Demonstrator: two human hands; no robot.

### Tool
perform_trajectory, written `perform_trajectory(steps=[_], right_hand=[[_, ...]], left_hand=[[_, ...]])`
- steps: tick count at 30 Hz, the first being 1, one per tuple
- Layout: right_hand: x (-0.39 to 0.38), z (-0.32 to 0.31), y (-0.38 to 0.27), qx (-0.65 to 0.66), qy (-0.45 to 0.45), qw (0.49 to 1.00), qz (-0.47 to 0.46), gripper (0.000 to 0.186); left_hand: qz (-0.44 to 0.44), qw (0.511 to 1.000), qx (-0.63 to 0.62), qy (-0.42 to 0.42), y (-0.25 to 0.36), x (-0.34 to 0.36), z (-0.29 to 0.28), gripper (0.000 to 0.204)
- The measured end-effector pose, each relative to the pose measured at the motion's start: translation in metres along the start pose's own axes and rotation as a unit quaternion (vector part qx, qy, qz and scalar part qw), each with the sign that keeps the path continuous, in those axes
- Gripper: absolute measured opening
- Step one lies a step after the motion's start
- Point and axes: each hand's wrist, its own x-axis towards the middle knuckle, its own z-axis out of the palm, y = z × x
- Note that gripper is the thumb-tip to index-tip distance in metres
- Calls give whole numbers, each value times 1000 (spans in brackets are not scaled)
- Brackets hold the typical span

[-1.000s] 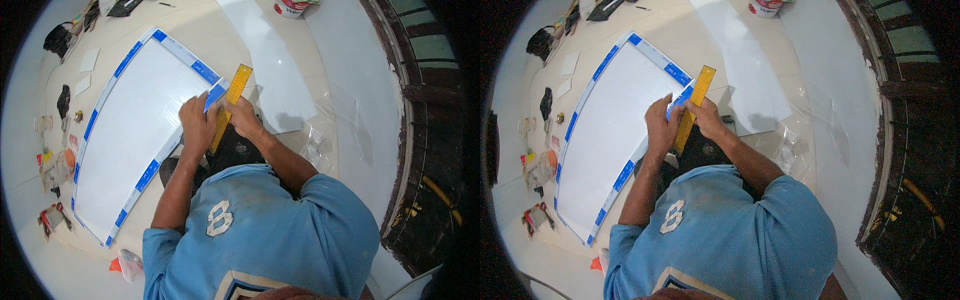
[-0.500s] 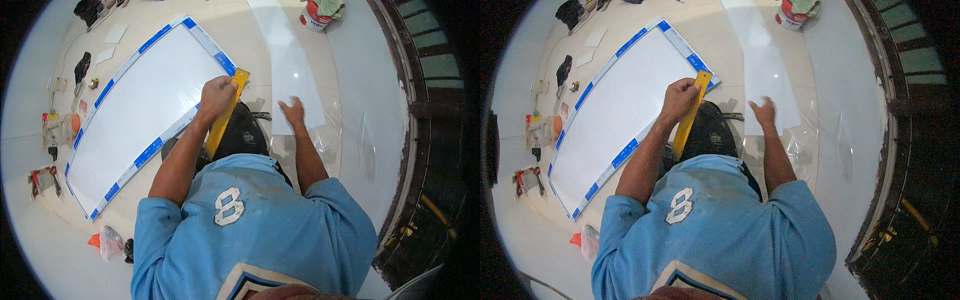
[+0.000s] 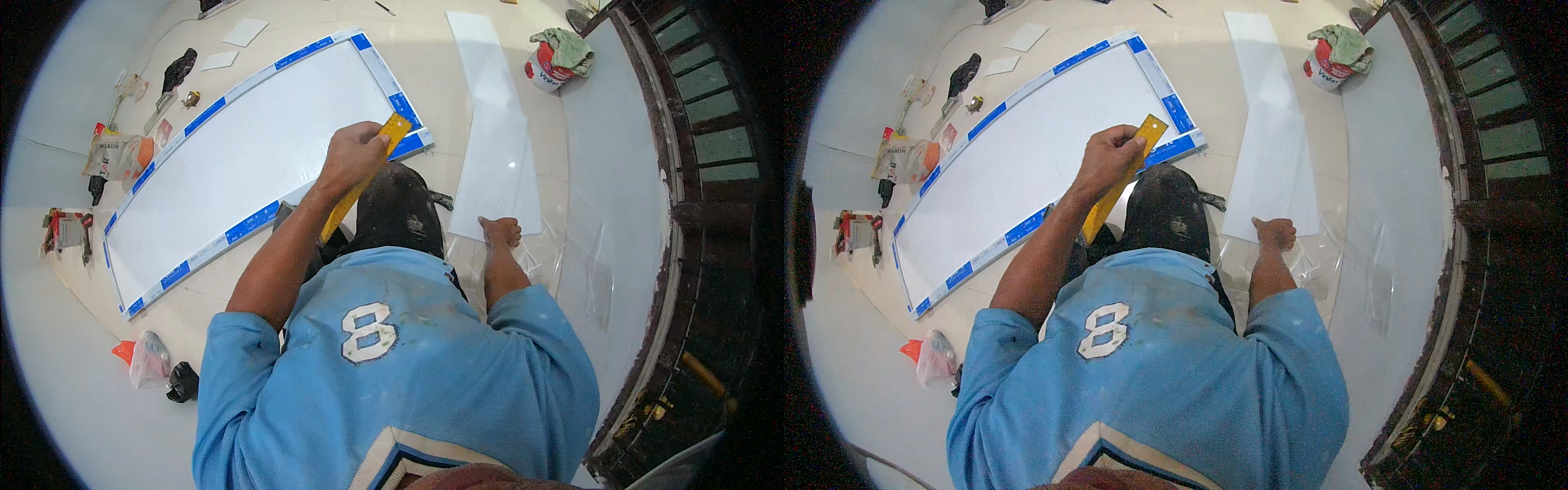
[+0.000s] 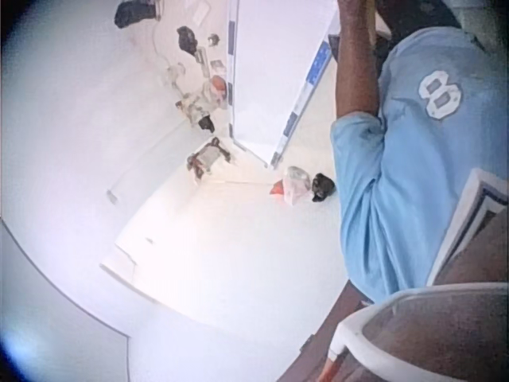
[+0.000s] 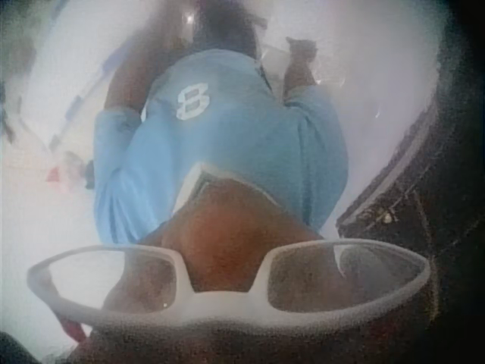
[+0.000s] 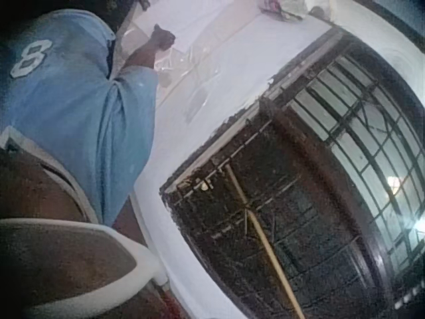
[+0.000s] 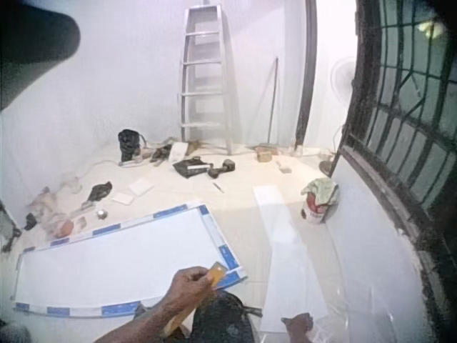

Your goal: The person kneels on the floor and measures a white tile using a try square and pencil. They then use a utility knife and a straight edge to score and cut the tile along the marked line.

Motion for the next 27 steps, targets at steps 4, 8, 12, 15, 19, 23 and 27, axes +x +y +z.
perform_trajectory(steps=[4, 8, 12, 15, 19, 23, 27], right_hand=[[-21, 8, 5, 43, -35, 998, -11, 136], [-20, 10, 13, 17, 31, 998, -47, 126], [15, 6, 19, 156, 63, 980, -107, 107], [39, -5, 17, 299, 122, 935, -143, 87], [43, -48, 12, 347, 108, 917, -165, 68], [19, -100, 1, 318, 171, 888, -286, 61], [-12, -143, -14, 321, 117, 864, -371, 55]], left_hand=[[-8, 1000, -6, 8, -2, -20, -11, 27], [-26, 999, 24, 35, -6, -37, -19, 28], [6, 999, 32, 23, -7, -45, -26, 29], [1, 999, 34, -8, -7, -49, -31, 31], [-21, 998, 54, -35, -9, -52, -40, 34], [-32, 998, 30, -51, -13, -50, -48, 31], [-49, 997, -4, -54, -18, -51, -56, 30]])
